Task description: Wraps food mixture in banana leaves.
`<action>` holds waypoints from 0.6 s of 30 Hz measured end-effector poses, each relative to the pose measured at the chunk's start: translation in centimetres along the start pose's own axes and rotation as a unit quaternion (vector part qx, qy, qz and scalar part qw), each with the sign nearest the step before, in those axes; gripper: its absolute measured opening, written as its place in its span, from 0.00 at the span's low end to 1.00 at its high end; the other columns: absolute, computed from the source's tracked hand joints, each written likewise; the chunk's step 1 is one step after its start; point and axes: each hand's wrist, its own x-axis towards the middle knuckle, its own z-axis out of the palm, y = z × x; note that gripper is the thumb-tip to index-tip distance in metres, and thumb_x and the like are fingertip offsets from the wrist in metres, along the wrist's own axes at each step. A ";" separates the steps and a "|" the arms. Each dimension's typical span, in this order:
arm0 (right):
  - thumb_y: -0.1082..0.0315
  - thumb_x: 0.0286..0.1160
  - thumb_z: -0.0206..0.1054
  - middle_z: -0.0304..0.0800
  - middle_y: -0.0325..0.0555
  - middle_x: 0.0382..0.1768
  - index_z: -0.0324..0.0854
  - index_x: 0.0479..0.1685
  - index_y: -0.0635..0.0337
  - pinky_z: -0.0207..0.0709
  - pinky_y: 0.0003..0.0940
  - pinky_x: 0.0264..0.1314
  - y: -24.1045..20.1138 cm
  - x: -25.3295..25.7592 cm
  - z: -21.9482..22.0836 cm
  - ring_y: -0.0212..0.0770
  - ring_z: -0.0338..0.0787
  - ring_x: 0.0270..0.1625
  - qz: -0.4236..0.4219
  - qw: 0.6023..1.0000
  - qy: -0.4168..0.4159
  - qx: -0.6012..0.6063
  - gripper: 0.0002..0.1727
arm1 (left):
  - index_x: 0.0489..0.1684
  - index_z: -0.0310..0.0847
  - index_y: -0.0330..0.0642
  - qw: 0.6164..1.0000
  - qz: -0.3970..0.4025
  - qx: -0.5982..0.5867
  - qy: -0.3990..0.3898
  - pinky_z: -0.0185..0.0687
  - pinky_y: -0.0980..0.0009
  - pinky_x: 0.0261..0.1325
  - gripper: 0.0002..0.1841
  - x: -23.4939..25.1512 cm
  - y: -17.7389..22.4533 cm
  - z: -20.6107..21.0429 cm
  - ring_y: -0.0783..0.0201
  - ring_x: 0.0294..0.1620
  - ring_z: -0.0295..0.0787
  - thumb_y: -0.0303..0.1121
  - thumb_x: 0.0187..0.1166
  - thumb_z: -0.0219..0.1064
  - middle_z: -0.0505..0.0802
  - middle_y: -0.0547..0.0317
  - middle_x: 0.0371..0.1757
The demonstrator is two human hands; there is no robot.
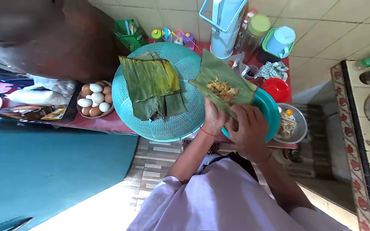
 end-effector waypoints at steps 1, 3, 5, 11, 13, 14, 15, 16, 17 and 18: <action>0.65 0.71 0.68 0.95 0.52 0.45 0.89 0.48 0.59 0.84 0.40 0.44 0.3 0.4 -0.2 0.51 0.93 0.47 -0.011 1.000 0.013 0.005 0.12 | 0.70 0.74 0.65 1.000 0.007 -0.012 -0.013 0.80 0.71 0.69 0.30 0.0 0.3 0.2 0.76 0.69 0.82 0.68 0.87 0.37 0.88 0.74 0.65; 0.67 0.77 0.66 0.96 0.50 0.42 0.91 0.46 0.59 0.84 0.37 0.43 0.8 1.3 -0.9 0.47 0.93 0.44 -0.019 0.998 0.029 0.046 0.10 | 0.74 0.73 0.67 0.997 0.016 -0.052 -0.054 0.76 0.70 0.76 0.33 0.1 0.6 0.5 0.76 0.74 0.78 0.73 0.82 0.41 0.86 0.75 0.70; 0.66 0.82 0.65 0.95 0.48 0.42 0.91 0.47 0.59 0.85 0.37 0.46 1.5 2.2 -1.8 0.44 0.93 0.46 -0.003 0.994 0.010 0.112 0.09 | 0.74 0.74 0.66 0.994 0.018 -0.079 -0.077 0.78 0.67 0.75 0.35 0.1 0.7 0.7 0.72 0.74 0.80 0.75 0.76 0.50 0.87 0.72 0.70; 0.65 0.85 0.63 0.95 0.48 0.44 0.90 0.51 0.59 0.84 0.40 0.50 2.5 3.6 -2.6 0.41 0.93 0.47 0.059 0.979 -0.008 0.197 0.11 | 0.74 0.76 0.56 0.993 0.028 -0.087 -0.077 0.87 0.64 0.65 0.31 -0.8 1.0 0.8 0.64 0.61 0.91 0.55 0.73 0.74 0.91 0.61 0.62; 0.66 0.86 0.64 0.96 0.49 0.44 0.89 0.54 0.58 0.84 0.40 0.47 2.2 3.5 -2.3 0.43 0.93 0.46 0.054 0.989 0.026 0.137 0.11 | 0.76 0.75 0.54 0.997 0.033 -0.055 -0.052 0.86 0.66 0.66 0.27 -1.1 1.1 1.0 0.66 0.61 0.90 0.51 0.79 0.70 0.91 0.60 0.63; 0.66 0.85 0.65 0.95 0.50 0.45 0.89 0.55 0.58 0.84 0.41 0.47 1.8 3.4 -2.1 0.45 0.93 0.46 0.042 0.994 0.048 0.085 0.11 | 0.73 0.75 0.53 0.998 0.034 -0.039 -0.028 0.86 0.65 0.66 0.24 -1.1 1.2 1.2 0.66 0.60 0.90 0.50 0.82 0.68 0.91 0.60 0.61; 0.67 0.83 0.65 0.94 0.52 0.48 0.89 0.54 0.58 0.83 0.42 0.49 1.2 3.3 -1.9 0.49 0.92 0.49 0.027 0.997 0.069 0.031 0.10 | 0.70 0.75 0.52 0.999 0.030 -0.027 0.000 0.86 0.65 0.65 0.21 -1.2 1.3 1.5 0.65 0.59 0.90 0.49 0.84 0.66 0.91 0.59 0.59; 0.69 0.81 0.65 0.92 0.54 0.51 0.90 0.53 0.57 0.82 0.44 0.53 0.6 3.1 -1.8 0.52 0.90 0.53 0.011 0.996 0.083 -0.007 0.10 | 0.68 0.75 0.51 0.999 0.026 -0.016 0.022 0.87 0.65 0.63 0.19 -1.2 1.5 1.9 0.65 0.57 0.90 0.48 0.86 0.64 0.92 0.60 0.56; 0.70 0.80 0.66 0.89 0.56 0.51 0.89 0.52 0.58 0.81 0.44 0.53 -0.2 2.8 -1.6 0.54 0.88 0.52 -0.009 0.995 0.095 -0.019 0.10 | 0.66 0.76 0.52 0.999 0.022 -0.007 0.035 0.88 0.66 0.61 0.18 -1.2 1.8 2.0 0.66 0.56 0.91 0.49 0.86 0.63 0.92 0.60 0.55; 0.71 0.79 0.66 0.88 0.55 0.48 0.89 0.51 0.58 0.80 0.40 0.52 -1.1 2.4 -1.3 0.51 0.87 0.50 -0.031 0.994 0.103 -0.009 0.09 | 0.67 0.76 0.53 0.999 0.018 0.006 0.038 0.88 0.66 0.60 0.18 -1.1 2.1 2.0 0.67 0.55 0.91 0.51 0.87 0.61 0.92 0.61 0.55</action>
